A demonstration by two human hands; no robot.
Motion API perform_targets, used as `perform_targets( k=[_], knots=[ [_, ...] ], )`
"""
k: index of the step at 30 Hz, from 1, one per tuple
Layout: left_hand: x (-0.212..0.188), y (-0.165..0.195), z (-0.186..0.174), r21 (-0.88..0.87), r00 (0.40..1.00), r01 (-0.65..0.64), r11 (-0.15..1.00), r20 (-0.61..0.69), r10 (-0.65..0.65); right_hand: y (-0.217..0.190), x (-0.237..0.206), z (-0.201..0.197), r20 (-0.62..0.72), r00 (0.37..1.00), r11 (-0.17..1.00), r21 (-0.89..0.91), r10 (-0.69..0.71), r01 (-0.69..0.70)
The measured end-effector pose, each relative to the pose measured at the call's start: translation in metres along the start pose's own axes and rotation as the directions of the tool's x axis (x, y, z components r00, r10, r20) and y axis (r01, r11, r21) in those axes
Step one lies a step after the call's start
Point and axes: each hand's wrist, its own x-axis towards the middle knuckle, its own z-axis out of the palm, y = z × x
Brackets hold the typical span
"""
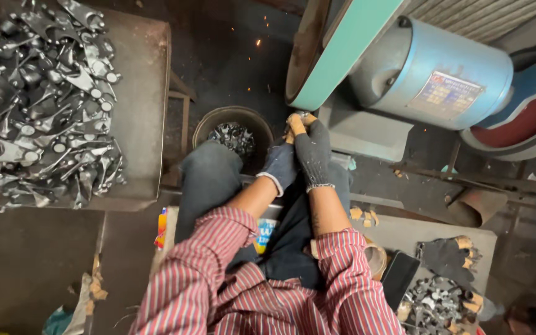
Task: The person sits at a bench grinder and grinds small metal workpieces one at a time, holding each piece against the spinning abrasive wheel with both gloved hands while sparks fly, then places the finished piece into a pile and picks up the next piece from a tray of raw parts.
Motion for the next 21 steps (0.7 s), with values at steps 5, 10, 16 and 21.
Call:
perform_targets(
  k=[5,10,16,21],
  knots=[
    [0.013,-0.001,0.011,-0.839,0.981,0.089,0.537,-0.02,-0.193,0.014,0.018,0.004,0.092,0.996,0.986,0.166,-0.018,0.002],
    [0.018,0.03,-0.035,0.046,0.92,-0.359,0.932,-0.152,0.361,0.039,0.031,0.006,0.106,0.994,0.972,0.235,-0.002,-0.023],
    [0.033,0.028,-0.033,0.317,0.867,-0.417,0.852,-0.141,0.477,0.052,0.035,0.0,0.163,0.987,0.878,0.472,0.003,-0.081],
    [0.04,0.015,-0.013,0.289,0.884,-0.374,0.881,-0.178,0.433,0.051,0.032,-0.009,0.095,0.986,0.868,0.467,0.141,-0.169]
  ],
)
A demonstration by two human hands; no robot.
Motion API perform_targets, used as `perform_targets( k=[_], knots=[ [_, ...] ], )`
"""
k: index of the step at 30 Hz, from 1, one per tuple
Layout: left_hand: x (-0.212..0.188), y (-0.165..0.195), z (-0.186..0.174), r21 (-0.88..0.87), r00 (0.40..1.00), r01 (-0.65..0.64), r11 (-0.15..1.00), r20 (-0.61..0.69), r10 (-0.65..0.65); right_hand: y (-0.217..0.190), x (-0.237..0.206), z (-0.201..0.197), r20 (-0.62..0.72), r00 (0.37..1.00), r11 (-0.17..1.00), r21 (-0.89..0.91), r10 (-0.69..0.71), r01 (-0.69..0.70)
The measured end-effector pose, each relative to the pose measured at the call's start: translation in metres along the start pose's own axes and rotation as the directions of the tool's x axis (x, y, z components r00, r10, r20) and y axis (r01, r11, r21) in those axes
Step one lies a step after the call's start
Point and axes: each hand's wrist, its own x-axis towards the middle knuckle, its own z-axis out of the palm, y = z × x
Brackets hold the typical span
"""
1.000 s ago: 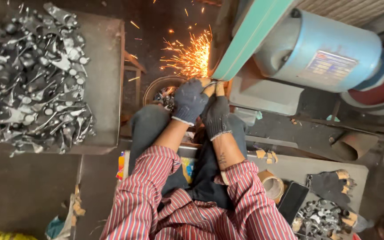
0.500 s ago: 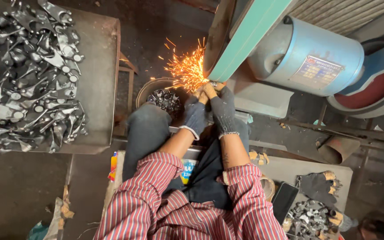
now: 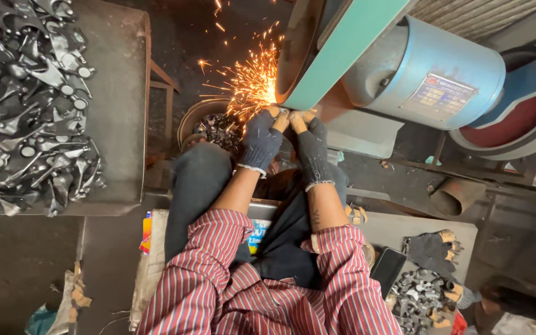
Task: The person sits at a bench grinder and grinds small metal workpieces one at a time, holding each piece against the spinning abrasive wheel with both gloved hands while sparks fly, then places the finished piece into a pile and picks up the next piece from a tray of raw parts.
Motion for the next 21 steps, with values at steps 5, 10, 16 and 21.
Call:
perform_targets(
  k=[5,10,16,21],
  knots=[
    [-0.001,0.004,0.003,0.101,0.998,-0.062,0.993,0.017,0.06,-0.004,-0.006,-0.008,-0.008,1.0,0.995,0.095,0.023,-0.022],
    [-0.004,0.014,0.006,0.125,0.994,-0.033,0.992,0.104,0.02,-0.008,-0.012,-0.009,-0.053,0.997,0.982,0.183,0.053,-0.043],
    [0.015,0.044,-0.02,0.158,0.901,-0.101,0.982,0.433,0.023,-0.031,-0.05,0.011,-0.212,0.972,0.987,0.146,0.1,-0.07],
    [-0.005,0.079,-0.059,0.394,0.817,-0.428,0.813,0.554,0.161,-0.083,-0.112,0.024,-0.059,0.981,0.471,-0.881,-0.186,0.036]
  ],
)
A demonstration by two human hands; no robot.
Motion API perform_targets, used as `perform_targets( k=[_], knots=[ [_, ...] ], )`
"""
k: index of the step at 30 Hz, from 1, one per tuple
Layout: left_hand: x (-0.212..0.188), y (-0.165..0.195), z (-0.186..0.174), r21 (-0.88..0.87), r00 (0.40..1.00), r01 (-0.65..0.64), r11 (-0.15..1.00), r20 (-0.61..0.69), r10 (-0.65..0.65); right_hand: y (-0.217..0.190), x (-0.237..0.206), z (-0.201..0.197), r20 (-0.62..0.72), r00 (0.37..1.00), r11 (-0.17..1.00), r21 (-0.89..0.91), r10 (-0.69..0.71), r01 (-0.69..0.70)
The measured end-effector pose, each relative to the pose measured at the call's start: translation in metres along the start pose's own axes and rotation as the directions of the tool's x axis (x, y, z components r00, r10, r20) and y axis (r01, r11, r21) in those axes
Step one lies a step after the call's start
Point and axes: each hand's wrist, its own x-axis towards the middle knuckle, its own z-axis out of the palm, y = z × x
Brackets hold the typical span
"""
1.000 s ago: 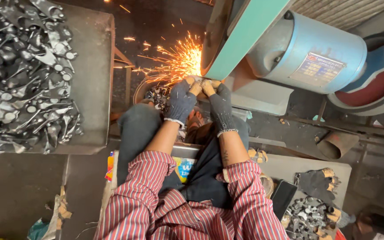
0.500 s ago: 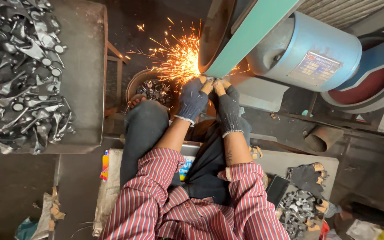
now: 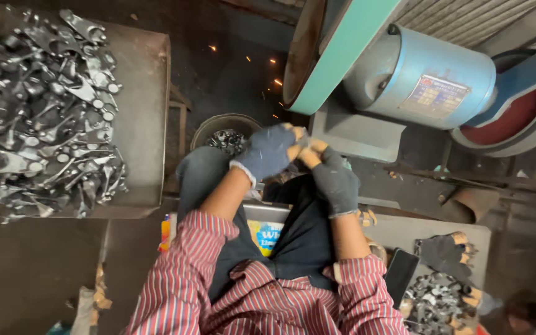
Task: The person sits at a bench grinder and grinds small metal workpieces one at a time, holding each piece against the spinning abrasive wheel with both gloved hands while sparks fly, then places the finished piece into a pile and picks up the next piece from a tray of raw parts.
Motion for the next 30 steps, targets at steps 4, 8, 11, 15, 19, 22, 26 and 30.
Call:
perform_targets(
  k=[4,8,11,15,19,22,26,30],
  knots=[
    [-0.029,0.028,-0.008,0.134,0.969,0.149,0.98,0.177,-0.171,-0.016,-0.025,-0.01,0.136,0.988,0.911,0.395,0.071,-0.12],
    [-0.024,0.025,-0.01,0.022,0.993,-0.113,0.993,-0.023,0.114,-0.002,-0.017,-0.02,0.14,0.974,0.94,0.317,-0.175,0.124],
    [-0.004,0.001,0.002,-0.786,0.969,0.174,0.593,0.244,0.04,0.017,0.013,0.006,0.228,0.84,0.365,0.93,-0.492,-0.039],
    [0.021,-0.04,0.033,-0.932,0.945,0.325,0.161,0.311,-0.105,0.044,0.052,0.061,0.184,0.872,0.35,0.937,-0.454,-0.015],
    [0.025,-0.068,0.051,-0.862,0.985,0.164,0.48,0.172,-0.029,0.069,0.071,0.086,0.227,0.96,0.574,0.813,-0.163,-0.095],
    [0.024,-0.069,0.052,-0.913,0.966,0.259,0.315,0.252,-0.064,0.073,0.068,0.083,0.063,0.906,0.692,0.668,-0.418,0.273],
    [0.028,-0.046,0.034,-0.45,0.994,-0.035,0.892,0.078,0.079,0.052,0.054,0.061,0.348,0.923,0.388,0.883,-0.161,-0.265],
    [0.028,-0.008,-0.002,-0.644,0.99,0.079,0.761,0.139,0.015,0.023,0.032,0.014,0.201,0.95,0.712,0.702,-0.239,0.031]
  ],
)
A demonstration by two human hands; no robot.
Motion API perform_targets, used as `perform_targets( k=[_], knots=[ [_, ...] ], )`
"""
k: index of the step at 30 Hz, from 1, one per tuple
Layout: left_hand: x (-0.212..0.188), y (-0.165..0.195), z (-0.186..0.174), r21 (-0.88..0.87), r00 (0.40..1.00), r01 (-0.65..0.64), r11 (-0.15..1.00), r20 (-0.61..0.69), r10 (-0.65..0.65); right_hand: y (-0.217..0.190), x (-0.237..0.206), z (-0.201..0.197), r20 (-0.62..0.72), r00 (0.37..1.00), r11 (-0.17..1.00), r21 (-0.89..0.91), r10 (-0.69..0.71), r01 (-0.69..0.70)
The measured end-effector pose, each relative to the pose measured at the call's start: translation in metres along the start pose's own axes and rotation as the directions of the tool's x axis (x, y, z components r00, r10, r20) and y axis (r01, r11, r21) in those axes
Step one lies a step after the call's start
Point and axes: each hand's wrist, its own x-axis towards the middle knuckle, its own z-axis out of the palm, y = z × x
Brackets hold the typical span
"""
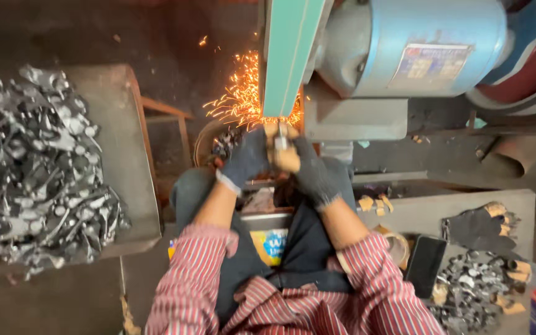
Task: The person sits at a bench grinder and grinds small metal workpieces one at a time, holding each piece against the spinning abrasive wheel with both gloved hands while sparks fly, then places the finished piece into a pile and picks up the next piece from a tray of raw parts.
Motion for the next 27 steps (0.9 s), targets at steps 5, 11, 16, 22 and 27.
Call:
perform_targets(
  k=[5,11,16,22,27],
  knots=[
    [-0.05,0.048,0.015,0.739,0.913,-0.236,0.631,-0.054,0.405,-0.043,-0.037,-0.011,0.033,0.992,0.724,-0.681,-0.121,0.111],
    [-0.08,0.053,0.051,0.041,0.946,0.103,0.994,-0.313,-0.085,-0.031,-0.055,0.011,0.183,0.961,0.891,0.369,0.21,-0.265],
    [-0.079,0.036,0.039,0.608,0.905,-0.234,0.759,-0.149,0.399,-0.028,-0.057,-0.014,0.125,0.99,0.422,-0.895,-0.07,0.143],
    [-0.077,0.027,0.058,0.694,0.907,-0.022,0.72,-0.29,0.307,-0.026,-0.052,-0.018,0.255,0.843,0.332,-0.835,-0.473,0.439],
    [-0.095,0.041,0.064,0.547,0.933,0.155,0.823,-0.356,0.061,-0.01,-0.052,-0.001,0.092,0.946,0.95,-0.007,0.311,-0.312]
  ],
)
